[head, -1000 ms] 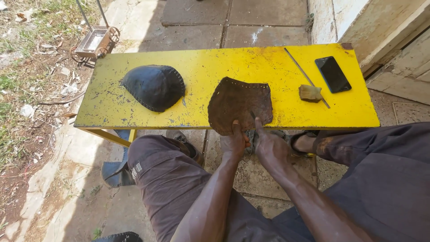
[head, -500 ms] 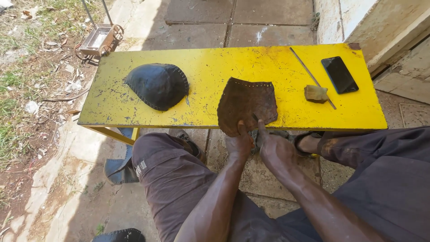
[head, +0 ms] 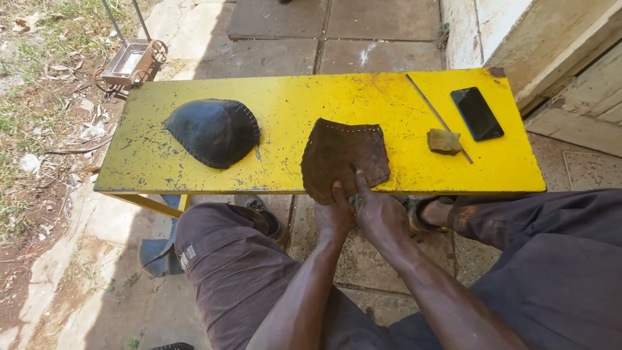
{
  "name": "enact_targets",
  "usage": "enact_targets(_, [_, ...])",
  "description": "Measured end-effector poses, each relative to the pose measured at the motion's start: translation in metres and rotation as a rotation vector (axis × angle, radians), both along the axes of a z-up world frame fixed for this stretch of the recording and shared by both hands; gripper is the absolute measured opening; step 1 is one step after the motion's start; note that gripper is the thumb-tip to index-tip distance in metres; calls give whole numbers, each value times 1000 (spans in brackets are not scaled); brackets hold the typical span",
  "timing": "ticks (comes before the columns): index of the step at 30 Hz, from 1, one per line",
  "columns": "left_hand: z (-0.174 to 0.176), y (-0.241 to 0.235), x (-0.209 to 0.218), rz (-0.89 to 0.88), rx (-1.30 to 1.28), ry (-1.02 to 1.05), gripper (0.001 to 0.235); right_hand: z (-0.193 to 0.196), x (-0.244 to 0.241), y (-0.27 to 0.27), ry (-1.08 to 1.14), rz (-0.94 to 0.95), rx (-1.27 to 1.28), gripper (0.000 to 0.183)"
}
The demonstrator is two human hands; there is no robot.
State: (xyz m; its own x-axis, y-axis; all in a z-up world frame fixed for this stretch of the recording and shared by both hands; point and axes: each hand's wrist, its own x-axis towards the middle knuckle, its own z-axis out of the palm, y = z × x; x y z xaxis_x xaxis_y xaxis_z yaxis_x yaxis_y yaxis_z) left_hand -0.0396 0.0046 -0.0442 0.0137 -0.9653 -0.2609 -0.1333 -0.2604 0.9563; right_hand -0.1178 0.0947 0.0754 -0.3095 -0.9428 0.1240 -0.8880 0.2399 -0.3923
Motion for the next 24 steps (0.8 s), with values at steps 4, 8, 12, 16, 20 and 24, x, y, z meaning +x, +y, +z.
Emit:
enact_targets(4, [21, 9, 4, 75, -36, -77, 45, 7, 20, 20, -34, 30, 33, 59])
enact_targets(8, [24, 2, 2, 4, -54, -32, 56, 8, 7, 2, -85, -31, 54, 57])
enact_targets(12, [17, 5, 6, -46, -64, -73, 62, 8, 9, -3, -61, -16, 72, 64])
enact_targets(16, [29, 8, 2, -72, 10, -113, 58, -5, 3, -7, -12, -54, 174, 71])
enact_targets(20, [17, 3, 1, -125, 57, -78, 58, 4, 5, -5, -94, -78, 188, 63])
enact_targets(24, [8, -2, 0, -140, 88, -57, 60, 10, 8, -6, -98, -83, 208, 66])
